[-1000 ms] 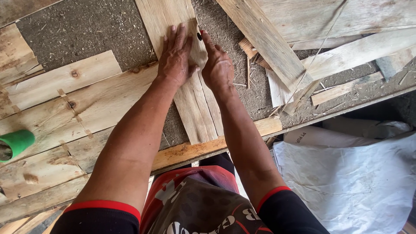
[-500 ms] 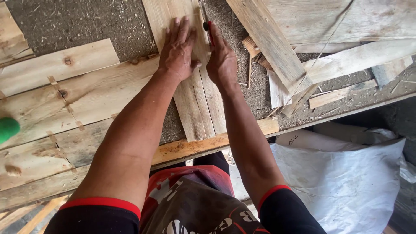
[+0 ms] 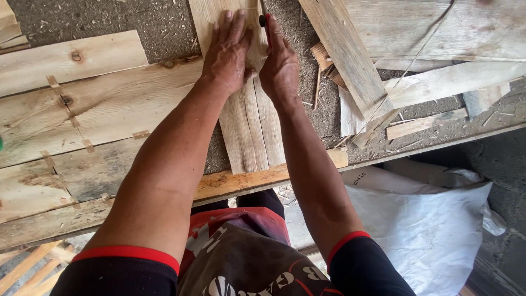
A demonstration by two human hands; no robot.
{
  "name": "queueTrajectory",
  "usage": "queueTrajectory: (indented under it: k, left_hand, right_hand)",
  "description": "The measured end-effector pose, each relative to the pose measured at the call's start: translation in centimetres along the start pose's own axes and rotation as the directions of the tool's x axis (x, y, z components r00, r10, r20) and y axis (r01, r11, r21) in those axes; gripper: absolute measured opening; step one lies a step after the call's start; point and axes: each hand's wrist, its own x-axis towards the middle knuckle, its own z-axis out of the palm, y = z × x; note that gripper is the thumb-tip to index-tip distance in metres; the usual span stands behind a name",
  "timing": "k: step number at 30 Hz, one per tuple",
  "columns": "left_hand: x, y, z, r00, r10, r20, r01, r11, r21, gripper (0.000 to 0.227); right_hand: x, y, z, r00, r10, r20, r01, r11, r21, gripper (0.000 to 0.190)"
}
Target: Apply adhesive to thin wood strips and piece them together on a surface.
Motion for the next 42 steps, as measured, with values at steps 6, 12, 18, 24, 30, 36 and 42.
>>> queueTrajectory:
  k: [6, 12, 18, 24, 30, 36, 42]
  left_hand:
    - [0.5, 0.3, -0.2, 0.998, -0.034, 0.061, 0.023, 0.984, 0.178, 0.119]
    - [-0.2, 0.5, -1.0, 0.997, -0.051, 0.049, 0.054, 0.997, -0.061, 0.102]
    - [-0.1, 0.7, -1.3, 0.997, -0.043, 0.072, 0.04, 0.999, 0.035, 0.111]
    - [-0.1, 0.9, -1.4, 0.996, -0.043, 0.079, 0.041, 0.999, 0.018, 0.11]
    - [0.3, 0.1, 0.2, 1.0, -0.014, 0.021, 0.013, 0.999, 0.037, 0.111]
    - [-0.3, 0.9, -1.9, 0.994, -0.039, 0.099, 0.04, 0.999, -0.003, 0.112]
    - [0.2, 0.9, -0.9, 0.995, -0.053, 0.08, 0.052, 0.998, 0.022, 0.111]
  right_hand:
    - [1.0, 3.2, 2.1, 0.954, -0.267, -0.137, 0.278, 0.958, 0.065, 0.06]
    - [1.2, 2.0, 1.1, 0.992, -0.129, -0.014, 0.128, 0.99, -0.056, 0.071]
    - [1.9, -0.5, -1.9, 0.985, -0.009, 0.17, 0.047, 0.975, -0.218, 0.059]
    - [2.9, 7.5, 1.5, 0.83, -0.556, -0.037, 0.535, 0.814, -0.228, 0.062]
    - [1.2, -0.5, -4.3, 0.965, 0.028, 0.26, 0.023, 0.981, -0.19, 0.057]
    - [0.3, 0.9, -3.3, 0.965, -0.116, 0.234, 0.162, 0.969, -0.185, 0.058]
    - [0.7, 6.7, 0.9, 0.872, -0.489, 0.04, 0.464, 0.797, -0.387, 0.067]
